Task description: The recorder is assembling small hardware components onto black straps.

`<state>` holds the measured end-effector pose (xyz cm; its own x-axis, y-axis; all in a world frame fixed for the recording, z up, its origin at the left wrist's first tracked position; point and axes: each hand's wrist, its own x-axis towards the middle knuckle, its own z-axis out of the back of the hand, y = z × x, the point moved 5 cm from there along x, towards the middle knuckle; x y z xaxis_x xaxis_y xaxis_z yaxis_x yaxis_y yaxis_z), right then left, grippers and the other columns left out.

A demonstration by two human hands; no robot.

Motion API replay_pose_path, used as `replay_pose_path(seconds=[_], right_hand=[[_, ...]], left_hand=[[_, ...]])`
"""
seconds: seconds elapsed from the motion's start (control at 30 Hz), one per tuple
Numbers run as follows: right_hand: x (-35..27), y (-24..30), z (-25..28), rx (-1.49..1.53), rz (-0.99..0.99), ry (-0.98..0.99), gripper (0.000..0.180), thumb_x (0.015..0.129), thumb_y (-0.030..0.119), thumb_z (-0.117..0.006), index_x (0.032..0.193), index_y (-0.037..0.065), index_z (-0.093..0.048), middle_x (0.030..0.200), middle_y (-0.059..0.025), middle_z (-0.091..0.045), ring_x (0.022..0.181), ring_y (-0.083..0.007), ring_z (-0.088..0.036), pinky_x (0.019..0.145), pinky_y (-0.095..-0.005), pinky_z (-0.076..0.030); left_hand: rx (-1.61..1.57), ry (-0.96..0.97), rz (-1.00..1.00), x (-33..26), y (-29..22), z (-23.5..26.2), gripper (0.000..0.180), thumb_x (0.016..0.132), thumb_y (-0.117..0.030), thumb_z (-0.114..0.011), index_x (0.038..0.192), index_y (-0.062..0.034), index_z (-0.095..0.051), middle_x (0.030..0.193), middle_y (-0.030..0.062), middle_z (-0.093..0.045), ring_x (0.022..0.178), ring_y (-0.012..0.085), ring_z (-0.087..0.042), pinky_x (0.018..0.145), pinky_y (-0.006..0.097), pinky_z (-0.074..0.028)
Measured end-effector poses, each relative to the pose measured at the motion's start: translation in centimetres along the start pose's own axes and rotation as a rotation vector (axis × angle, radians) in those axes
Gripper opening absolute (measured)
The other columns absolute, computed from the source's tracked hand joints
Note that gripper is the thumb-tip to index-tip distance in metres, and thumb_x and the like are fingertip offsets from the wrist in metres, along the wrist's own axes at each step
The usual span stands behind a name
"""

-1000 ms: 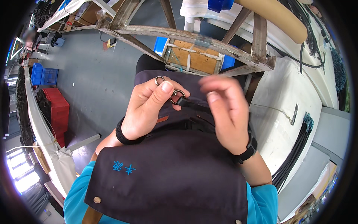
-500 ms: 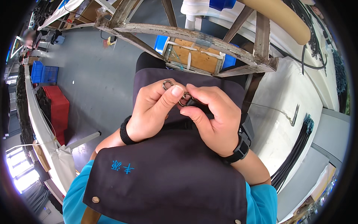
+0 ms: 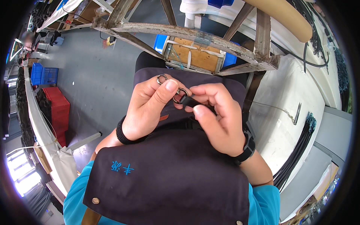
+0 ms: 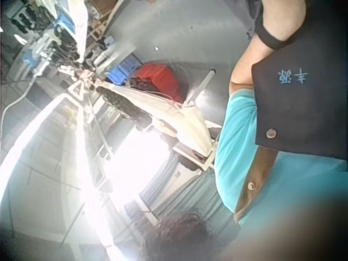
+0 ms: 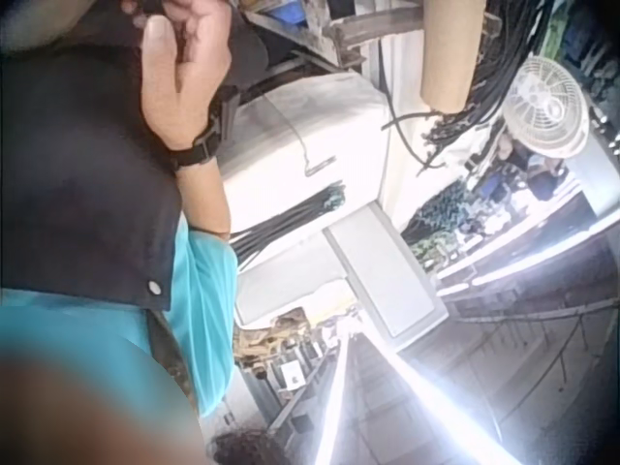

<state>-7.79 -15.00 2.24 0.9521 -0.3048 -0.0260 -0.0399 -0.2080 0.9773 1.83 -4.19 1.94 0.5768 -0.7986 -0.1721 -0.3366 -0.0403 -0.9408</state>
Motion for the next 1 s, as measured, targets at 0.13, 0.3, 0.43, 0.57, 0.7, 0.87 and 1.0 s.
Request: replay_pose_path(seconds=[0.13,0.3,0.43,0.57,0.7,0.87,1.0], right_hand=[[1.1,0.2,-0.1,0.181,-0.294,0.052,0.023,0.088,0.006,-0.057,0.107,-0.001,-0.045,0.088,-0.0064,-0.060,0.074,-0.0081,-0.057,0.063,-0.0200,-0.045],[1.2,-0.4,-0.4,0.007,-0.258,0.089,0.031,0.084,0.007,-0.066,0.105,0.000,-0.045,0.072,-0.0009,-0.059,0.063,-0.0036,-0.054,0.056,-0.0175,-0.042],[0.7,-0.1,-0.3,-0.072,-0.172,0.048,0.033,0.084,0.007,-0.066,0.109,-0.001,-0.046,0.079,-0.0048,-0.064,0.067,-0.0051,-0.057,0.057,-0.0187,-0.045],[-0.2,0.4,0.1,-0.284,-0.003,-0.063,0.033,0.082,0.005,-0.067,0.110,-0.001,-0.051,0.081,-0.0073,-0.066,0.068,-0.0088,-0.060,0.057,-0.0201,-0.047],[-0.3,2.3,0.0,-0.770,0.445,-0.099,0.027,0.079,0.004,-0.069,0.103,0.002,-0.058,0.079,-0.0078,-0.065,0.064,-0.0130,-0.060,0.054,-0.0213,-0.047],[-0.8,2.4,0.2,-0.830,0.432,-0.148,0.024,0.072,0.003,-0.073,0.094,0.003,-0.063,0.075,-0.0081,-0.063,0.060,-0.0165,-0.059,0.051,-0.0242,-0.045],[-0.8,2.1,0.8,-0.836,0.444,-0.128,0.025,0.071,0.002,-0.073,0.094,0.003,-0.063,0.073,-0.0078,-0.062,0.060,-0.0157,-0.058,0.049,-0.0233,-0.045]], left_hand=[[0.009,0.087,-0.037,0.0,0.0,-0.4,0.031,0.098,-0.027,-0.046,0.090,-0.0005,-0.061,0.083,0.0038,-0.060,0.073,0.0087,-0.053,0.068,0.024,-0.044],[-0.006,0.127,0.019,0.0,-0.3,-0.6,0.030,0.098,-0.026,-0.046,0.091,-0.0004,-0.061,0.082,0.0032,-0.060,0.073,0.0081,-0.053,0.067,0.023,-0.044],[0.088,0.070,-0.001,0.0,0.2,0.0,0.031,0.098,-0.026,-0.046,0.091,-0.0001,-0.061,0.081,0.0031,-0.059,0.073,0.0084,-0.053,0.068,0.023,-0.044],[0.074,0.047,0.003,0.1,0.2,-0.1,0.031,0.097,-0.026,-0.046,0.091,0.0004,-0.060,0.081,0.0029,-0.059,0.074,0.0090,-0.054,0.068,0.024,-0.045],[0.107,0.048,-0.010,0.2,0.4,-0.1,0.030,0.097,-0.025,-0.047,0.090,0.0004,-0.060,0.081,0.0032,-0.059,0.074,0.0096,-0.053,0.069,0.025,-0.045],[0.055,0.050,-0.003,0.2,1.1,-0.4,0.029,0.098,-0.023,-0.046,0.089,0.0001,-0.059,0.082,0.0032,-0.059,0.075,0.0097,-0.053,0.071,0.025,-0.044],[0.009,0.156,0.021,0.5,1.5,-0.4,0.029,0.096,-0.027,-0.050,0.096,0.0005,-0.060,0.089,0.0044,-0.060,0.079,0.0103,-0.053,0.074,0.025,-0.044]])
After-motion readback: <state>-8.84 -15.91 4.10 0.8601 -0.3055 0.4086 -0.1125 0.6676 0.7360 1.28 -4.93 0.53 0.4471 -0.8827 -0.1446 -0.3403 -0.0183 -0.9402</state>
